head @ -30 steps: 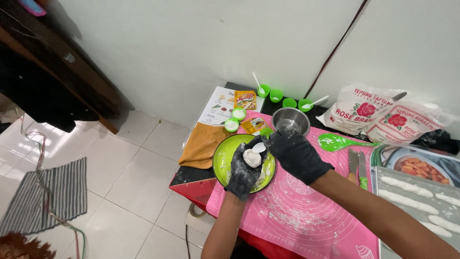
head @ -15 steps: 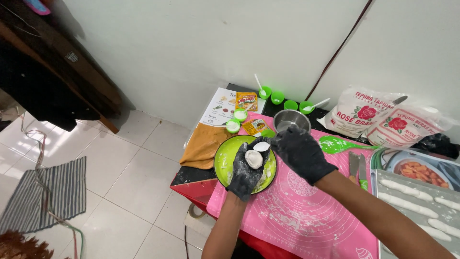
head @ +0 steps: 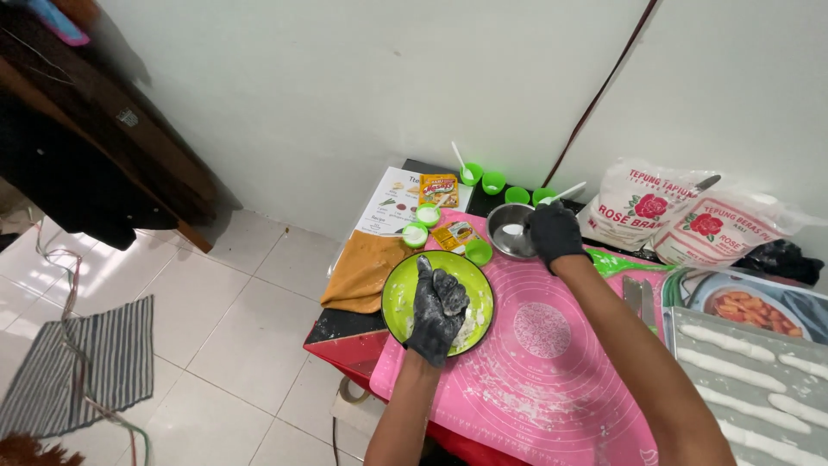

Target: Rolling dough into long cylinders, cutting them into smaller pieces, and shaping them into balls on a production table.

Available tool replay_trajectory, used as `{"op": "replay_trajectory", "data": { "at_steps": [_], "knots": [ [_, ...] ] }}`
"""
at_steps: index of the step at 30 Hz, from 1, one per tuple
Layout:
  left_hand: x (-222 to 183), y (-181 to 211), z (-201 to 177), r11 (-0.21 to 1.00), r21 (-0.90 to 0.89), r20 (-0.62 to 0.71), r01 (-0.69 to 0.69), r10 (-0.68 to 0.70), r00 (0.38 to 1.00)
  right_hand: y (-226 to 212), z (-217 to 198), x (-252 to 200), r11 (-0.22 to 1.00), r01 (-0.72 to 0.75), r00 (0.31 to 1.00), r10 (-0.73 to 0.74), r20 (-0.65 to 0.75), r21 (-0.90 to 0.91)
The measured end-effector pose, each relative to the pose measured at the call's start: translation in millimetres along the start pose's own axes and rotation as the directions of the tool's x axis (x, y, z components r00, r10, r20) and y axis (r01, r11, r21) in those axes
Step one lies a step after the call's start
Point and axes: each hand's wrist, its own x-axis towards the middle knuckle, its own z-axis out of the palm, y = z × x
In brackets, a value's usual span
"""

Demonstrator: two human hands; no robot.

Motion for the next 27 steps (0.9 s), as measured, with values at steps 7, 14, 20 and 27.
{"op": "replay_trajectory", "data": {
  "at_steps": [7, 14, 20, 27],
  "knots": [
    [-12.8, 8.5, 2.8, 0.998, -0.043, 0.083, 0.037, -0.033, 0.996, -28.2, -3.9, -14.1, 0.896, 0.078, 0.764, -0.335, -0.552, -0.437],
    [-25.7, 7.2, -3.4, 0.989, -0.124, 0.184, 0.082, -0.058, 0.981, -79.2, -69.8, -93.0, 0.893, 0.437, 0.770, -0.309, -0.558, 0.110],
    [-61.4, -28.1, 36.4, 0.919, -0.395, 0.253, 0.009, 0.100, 0.962, -133.7, -73.0, -137.9, 0.481, 0.802, 0.595, -0.597, -0.539, 0.353],
    [-66.2, -23.7, 16.6, 0.861, -0.466, 0.432, 0.205, 0.019, 0.902, -146.5, -7.4, -129.0, 0.499, 0.780, 0.612, -0.486, -0.624, 0.377]
  ]
}}
